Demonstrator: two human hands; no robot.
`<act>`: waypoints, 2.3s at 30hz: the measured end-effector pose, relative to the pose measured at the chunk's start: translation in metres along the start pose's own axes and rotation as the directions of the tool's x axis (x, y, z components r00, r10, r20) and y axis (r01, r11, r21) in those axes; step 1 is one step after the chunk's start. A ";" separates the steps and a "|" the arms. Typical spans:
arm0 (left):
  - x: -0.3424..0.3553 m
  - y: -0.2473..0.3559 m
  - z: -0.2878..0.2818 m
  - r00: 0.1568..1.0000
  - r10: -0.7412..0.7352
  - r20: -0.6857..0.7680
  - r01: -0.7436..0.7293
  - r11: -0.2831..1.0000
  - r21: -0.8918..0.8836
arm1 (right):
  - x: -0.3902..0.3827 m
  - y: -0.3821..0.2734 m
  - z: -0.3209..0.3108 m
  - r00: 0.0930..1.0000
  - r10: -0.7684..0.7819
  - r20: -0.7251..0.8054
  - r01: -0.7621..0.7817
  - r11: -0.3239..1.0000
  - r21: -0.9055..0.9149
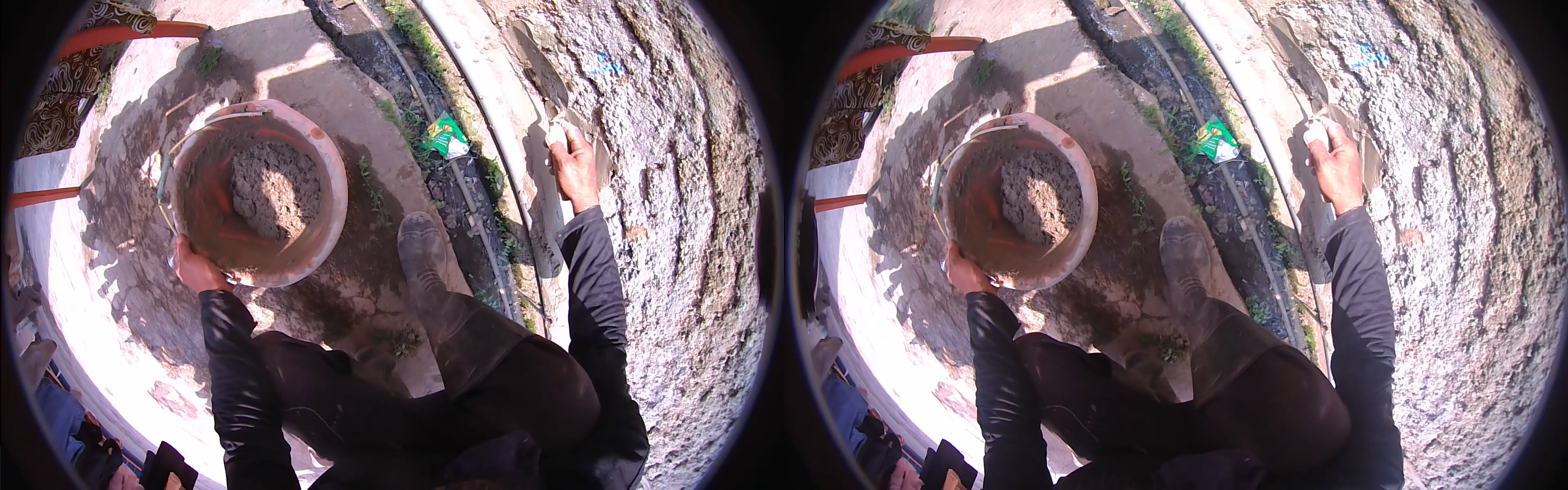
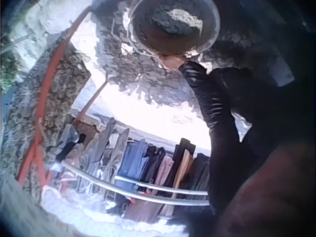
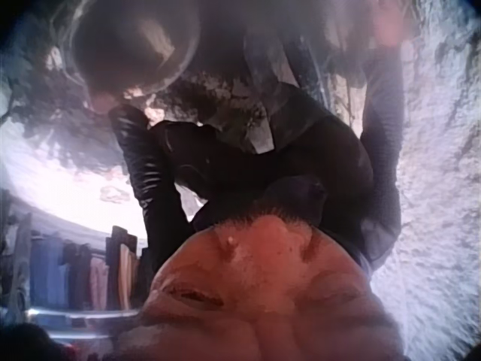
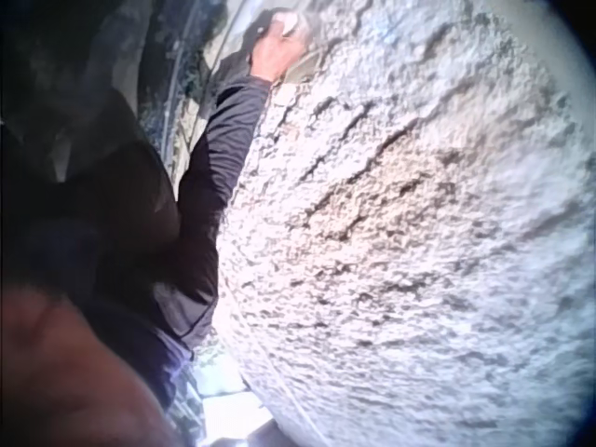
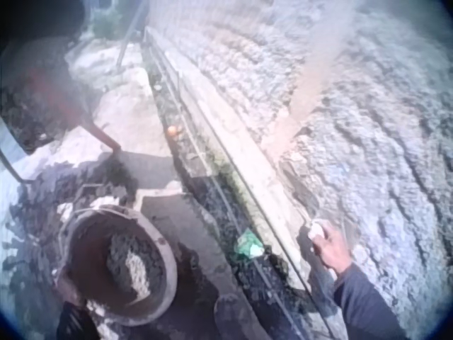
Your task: The person applies wet concrete to a brick wall using a trowel, scooping the mixture from a bucket and smoothing it over the surface of the wall.
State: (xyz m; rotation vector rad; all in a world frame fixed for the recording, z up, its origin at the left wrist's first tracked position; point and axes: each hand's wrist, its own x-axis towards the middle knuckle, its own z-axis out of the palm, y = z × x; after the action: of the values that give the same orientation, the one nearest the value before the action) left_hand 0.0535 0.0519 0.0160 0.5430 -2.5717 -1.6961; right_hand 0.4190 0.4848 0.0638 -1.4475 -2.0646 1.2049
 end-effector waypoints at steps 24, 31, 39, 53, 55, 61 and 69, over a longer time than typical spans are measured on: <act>0.007 -0.011 -0.002 0.992 0.120 0.028 -0.122 0.989 0.082 | -0.031 0.024 0.025 0.989 0.116 0.089 -0.119 0.993 0.023; 0.010 -0.009 -0.010 0.999 -0.030 0.038 0.030 1.000 -0.009 | 0.074 0.010 0.064 0.970 -0.232 0.070 0.241 0.947 -0.212; 0.018 -0.015 -0.011 0.985 -0.121 0.123 0.136 0.982 -0.127 | 0.023 0.076 0.013 0.986 0.159 0.049 -0.125 0.902 -0.413; 0.012 -0.012 -0.009 0.983 -0.147 0.114 0.168 0.963 -0.213 | -0.106 0.074 0.068 0.943 0.289 0.166 -0.281 0.957 -0.071; 0.016 -0.014 -0.009 0.985 -0.129 0.117 0.151 0.966 -0.210 | -0.094 0.077 0.091 0.932 0.280 0.232 -0.273 0.960 -0.060; 0.016 -0.019 -0.010 0.995 -0.082 0.051 0.087 0.991 -0.102 | -0.008 0.103 0.159 0.915 0.211 0.344 -0.176 0.976 -0.129; 0.015 -0.026 -0.019 1.000 -0.017 -0.007 0.018 0.997 0.070 | 0.111 0.076 0.235 0.947 0.167 0.274 -0.075 0.945 -0.317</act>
State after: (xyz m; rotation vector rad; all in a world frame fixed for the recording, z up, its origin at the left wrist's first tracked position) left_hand 0.0501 0.0215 -0.0026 0.5745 -2.6381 -1.6124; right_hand 0.2573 0.4890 -0.1531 -1.6347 -2.4878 1.2620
